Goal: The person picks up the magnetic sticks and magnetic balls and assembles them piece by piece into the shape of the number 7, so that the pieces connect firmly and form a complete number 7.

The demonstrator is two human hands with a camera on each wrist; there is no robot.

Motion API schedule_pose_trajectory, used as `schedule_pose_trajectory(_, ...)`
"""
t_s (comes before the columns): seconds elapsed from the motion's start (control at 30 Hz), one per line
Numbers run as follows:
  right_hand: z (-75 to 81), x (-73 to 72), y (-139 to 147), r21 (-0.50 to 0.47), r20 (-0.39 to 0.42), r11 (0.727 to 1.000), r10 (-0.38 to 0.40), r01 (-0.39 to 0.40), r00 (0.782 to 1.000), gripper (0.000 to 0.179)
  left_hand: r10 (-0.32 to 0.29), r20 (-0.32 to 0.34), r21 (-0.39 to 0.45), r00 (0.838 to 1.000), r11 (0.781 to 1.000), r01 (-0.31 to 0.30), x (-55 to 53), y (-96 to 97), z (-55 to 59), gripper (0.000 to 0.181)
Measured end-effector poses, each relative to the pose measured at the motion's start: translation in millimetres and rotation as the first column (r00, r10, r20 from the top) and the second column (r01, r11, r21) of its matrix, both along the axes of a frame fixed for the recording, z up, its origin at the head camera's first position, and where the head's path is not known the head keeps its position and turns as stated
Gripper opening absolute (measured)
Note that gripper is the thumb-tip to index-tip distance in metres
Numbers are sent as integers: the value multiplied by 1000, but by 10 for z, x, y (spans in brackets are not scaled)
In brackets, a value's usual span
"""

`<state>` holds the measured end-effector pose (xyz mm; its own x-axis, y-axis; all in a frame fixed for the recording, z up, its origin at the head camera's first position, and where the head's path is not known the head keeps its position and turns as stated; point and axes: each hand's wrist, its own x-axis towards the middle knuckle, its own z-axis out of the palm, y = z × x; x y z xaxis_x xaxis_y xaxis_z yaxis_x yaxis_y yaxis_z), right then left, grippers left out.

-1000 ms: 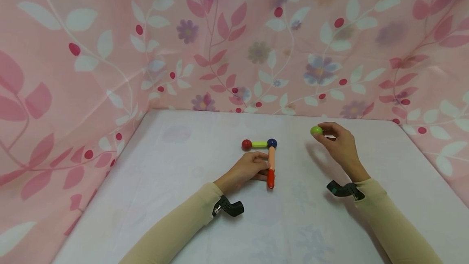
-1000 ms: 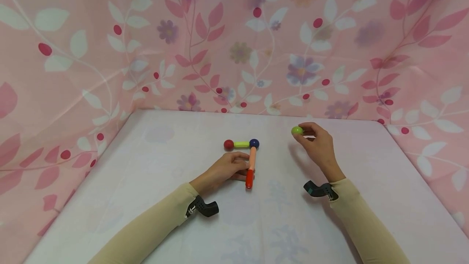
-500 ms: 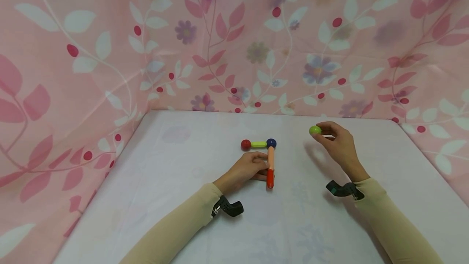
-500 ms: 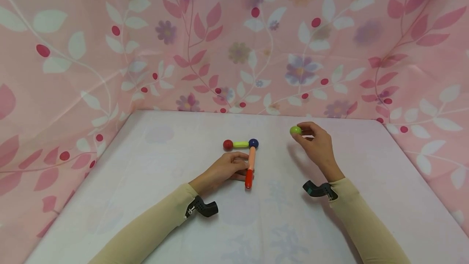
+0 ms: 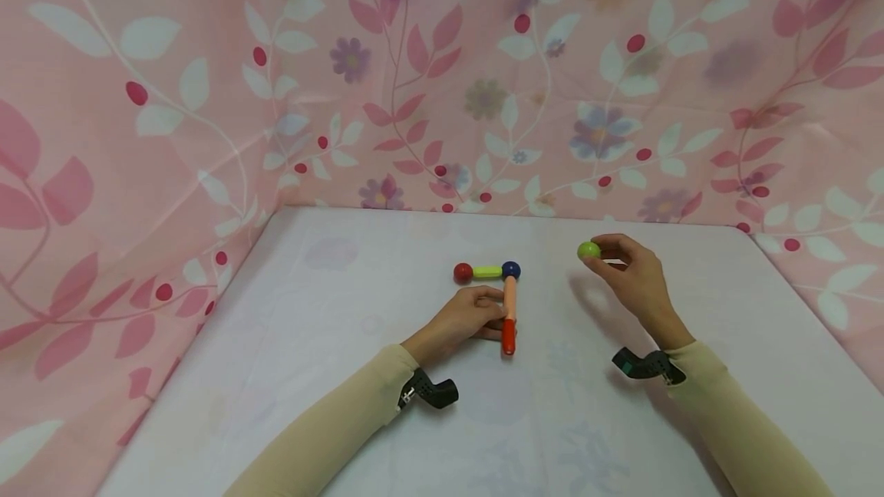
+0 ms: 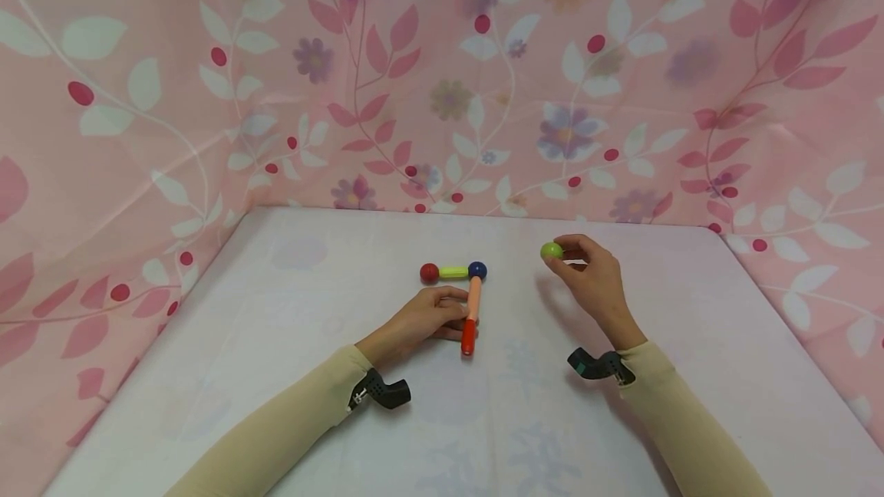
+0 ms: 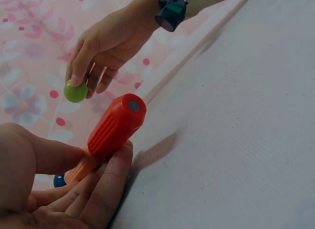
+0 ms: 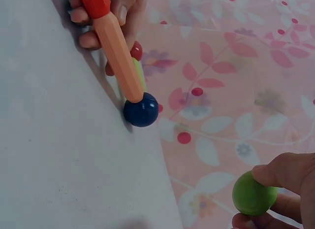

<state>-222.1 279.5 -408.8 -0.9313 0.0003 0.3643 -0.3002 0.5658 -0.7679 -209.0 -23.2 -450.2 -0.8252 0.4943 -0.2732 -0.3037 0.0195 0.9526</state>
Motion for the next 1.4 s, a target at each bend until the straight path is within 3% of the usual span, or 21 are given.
schedule_pose_trajectory(0.5, -30, 169, -141, 11, -38, 998, 70, -70, 997, 32, 40, -23, -12, 999, 999, -40, 11, 23, -17, 37)
schedule_pose_trajectory(1.0, -55, 190, -190, 14, -40, 995, 96, -95, 995, 29, 101, -38, 27, 994, 995, -100, 22, 53, -21, 36)
schedule_pose_trajectory(1.4, -60, 271, -259, 37, -9, 993, 109, -109, 994, 29, 87, -41, 45, 995, 995, -85, 36, 51, 3, 43)
